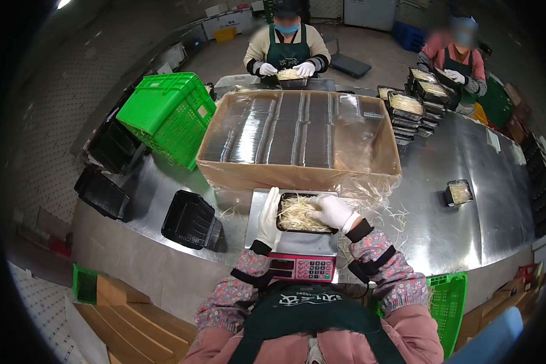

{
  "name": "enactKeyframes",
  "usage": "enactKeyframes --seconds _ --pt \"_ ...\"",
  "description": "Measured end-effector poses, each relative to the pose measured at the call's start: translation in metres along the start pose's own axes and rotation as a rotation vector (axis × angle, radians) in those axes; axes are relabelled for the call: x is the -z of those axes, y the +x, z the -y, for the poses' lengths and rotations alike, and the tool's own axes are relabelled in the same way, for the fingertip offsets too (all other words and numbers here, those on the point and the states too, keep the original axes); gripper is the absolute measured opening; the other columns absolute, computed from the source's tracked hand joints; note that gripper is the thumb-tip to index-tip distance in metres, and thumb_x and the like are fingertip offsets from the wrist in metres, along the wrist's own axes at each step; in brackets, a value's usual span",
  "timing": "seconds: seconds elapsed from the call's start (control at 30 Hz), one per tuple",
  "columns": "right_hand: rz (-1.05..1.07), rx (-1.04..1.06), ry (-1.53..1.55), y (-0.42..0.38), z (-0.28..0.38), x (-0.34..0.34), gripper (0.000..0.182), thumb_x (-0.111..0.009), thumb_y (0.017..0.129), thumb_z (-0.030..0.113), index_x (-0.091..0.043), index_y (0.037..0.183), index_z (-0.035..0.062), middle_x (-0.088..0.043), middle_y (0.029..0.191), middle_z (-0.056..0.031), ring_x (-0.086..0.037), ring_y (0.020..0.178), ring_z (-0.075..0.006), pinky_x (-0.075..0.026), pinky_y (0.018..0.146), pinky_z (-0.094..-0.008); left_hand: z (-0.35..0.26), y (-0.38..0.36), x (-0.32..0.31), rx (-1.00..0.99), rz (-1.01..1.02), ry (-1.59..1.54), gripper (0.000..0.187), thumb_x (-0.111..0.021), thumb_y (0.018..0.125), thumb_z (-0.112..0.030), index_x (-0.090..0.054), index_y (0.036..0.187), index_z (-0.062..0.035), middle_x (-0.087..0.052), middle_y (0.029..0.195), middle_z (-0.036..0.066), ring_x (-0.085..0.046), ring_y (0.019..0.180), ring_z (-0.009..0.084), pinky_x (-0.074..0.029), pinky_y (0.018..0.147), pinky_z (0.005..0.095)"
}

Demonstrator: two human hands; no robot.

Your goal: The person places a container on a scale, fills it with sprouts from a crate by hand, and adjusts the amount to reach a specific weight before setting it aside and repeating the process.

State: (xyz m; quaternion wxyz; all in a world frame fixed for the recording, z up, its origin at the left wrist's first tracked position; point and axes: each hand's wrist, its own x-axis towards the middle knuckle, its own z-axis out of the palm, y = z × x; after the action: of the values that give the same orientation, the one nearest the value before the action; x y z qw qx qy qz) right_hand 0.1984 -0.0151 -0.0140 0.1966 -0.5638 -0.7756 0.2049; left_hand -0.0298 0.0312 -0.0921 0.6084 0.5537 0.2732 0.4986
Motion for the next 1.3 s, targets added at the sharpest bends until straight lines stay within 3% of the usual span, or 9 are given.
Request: enactKeyframes --seconds 0.2,0.23,0.33,0.4,0.6,0.73,0.97,1.2,1.3 --pt "-0.013 -0.039 0.104 -0.032 0.003 0.061 0.051 -0.074 0.079 0.022 -0.061 0.125 0.0033 -0.065 0.114 -0.0201 -0.063 0.106 -0.0315 -0.048 0.092 -0.0357 -0.037 -0.005 0.022 0.08 -0.062 -0.039 0.06 -0.032 0.105 -0.034 -0.016 0.15 0.0022 -0.025 0.155 0.017 -0.027 0.143 0.022 -0.023 0.117 0.0358" --pt "-0.016 -0.112 0.125 -0.036 0.003 0.071 0.05 -0.073 0.079 0.021 -0.061 0.124 0.0029 -0.065 0.114 -0.0209 -0.063 0.106 -0.0321 -0.049 0.092 -0.0359 -0.035 -0.009 0.027 -0.141 -0.063 0.358 0.044 -0.045 0.098 -0.006 -0.038 0.14 0.0028 -0.042 0.144 0.02 -0.042 0.134 0.0247 -0.034 0.111 0.0331" --pt "-0.151 -0.15 0.125 -0.042 -0.009 0.064 0.043 -0.07 0.081 0.025 -0.064 0.12 0.0051 -0.065 0.113 -0.0184 -0.063 0.103 -0.032 -0.049 0.09 -0.0381 -0.022 -0.01 0.063 -0.079 -0.017 0.554 0.044 -0.05 0.092 0.0 -0.042 0.136 0.0031 -0.046 0.139 0.02 -0.046 0.13 0.0263 -0.038 0.108 0.0339" --pt "-0.115 -0.128 0.09 -0.037 -0.009 0.049 0.047 -0.069 0.083 0.026 -0.061 0.124 0.0044 -0.064 0.116 -0.0189 -0.06 0.109 -0.0336 -0.047 0.093 -0.0395 -0.04 -0.012 0.049 0.196 -0.123 0.315 0.041 -0.045 0.1 -0.014 -0.044 0.136 0.0045 -0.051 0.137 0.019 -0.048 0.129 0.0236 -0.037 0.107 0.0316" --pt "-0.118 0.196 -0.283 -0.004 0.019 -0.058 0.071 -0.055 0.089 0.045 -0.044 0.136 -0.0063 -0.042 0.141 -0.0271 -0.035 0.134 -0.0428 -0.025 0.112 -0.0504 0.012 -0.013 0.027 0.153 -0.015 0.295 0.052 -0.042 0.102 -0.026 -0.034 0.144 0.0034 -0.031 0.152 0.021 -0.028 0.142 0.0286 -0.021 0.116 0.0357" --pt "-0.033 0.148 -0.383 0.005 0.033 -0.078 0.082 -0.052 0.089 0.05 -0.034 0.138 -0.0129 -0.035 0.143 -0.0327 -0.028 0.136 -0.0489 -0.02 0.114 -0.0511 0.003 -0.025 -0.01 -0.122 0.014 0.941 0.056 -0.047 0.095 -0.023 -0.035 0.144 0.0014 -0.031 0.151 0.022 -0.027 0.14 0.0385 -0.021 0.115 0.0425" --pt "0.056 0.091 0.315 -0.012 -0.005 0.0 0.073 -0.061 0.09 0.03 -0.028 0.148 0.0013 -0.027 0.152 -0.0248 -0.019 0.145 -0.0356 -0.017 0.118 -0.0409 -0.011 -0.025 -0.003 -0.088 0.011 0.973 0.06 -0.052 0.093 -0.018 -0.03 0.147 -0.0008 -0.038 0.146 0.023 -0.031 0.137 0.0396 -0.022 0.114 0.0435" --pt "0.03 -0.154 -0.286 -0.036 -0.008 0.03 0.096 -0.078 0.066 0.045 -0.04 0.142 0.0016 -0.043 0.141 -0.0271 -0.048 0.125 -0.0405 -0.042 0.102 -0.044 -0.031 0.003 -0.036 -0.254 0.15 1.065 0.056 -0.056 0.09 -0.023 -0.041 0.141 -0.0042 -0.046 0.14 0.021 -0.042 0.127 0.0388 -0.03 0.109 0.0463" --pt "0.074 -0.158 -0.373 -0.037 -0.018 0.005 0.065 -0.078 0.065 0.04 -0.059 0.114 0.0028 -0.066 0.089 -0.0176 -0.066 0.082 -0.0351 -0.052 0.069 -0.0445 -0.013 0.001 -0.043 -0.33 0.215 1.363 0.043 -0.055 0.089 -0.024 -0.056 0.13 -0.0101 -0.052 0.136 0.015 -0.048 0.122 0.0328 -0.031 0.107 0.0492"
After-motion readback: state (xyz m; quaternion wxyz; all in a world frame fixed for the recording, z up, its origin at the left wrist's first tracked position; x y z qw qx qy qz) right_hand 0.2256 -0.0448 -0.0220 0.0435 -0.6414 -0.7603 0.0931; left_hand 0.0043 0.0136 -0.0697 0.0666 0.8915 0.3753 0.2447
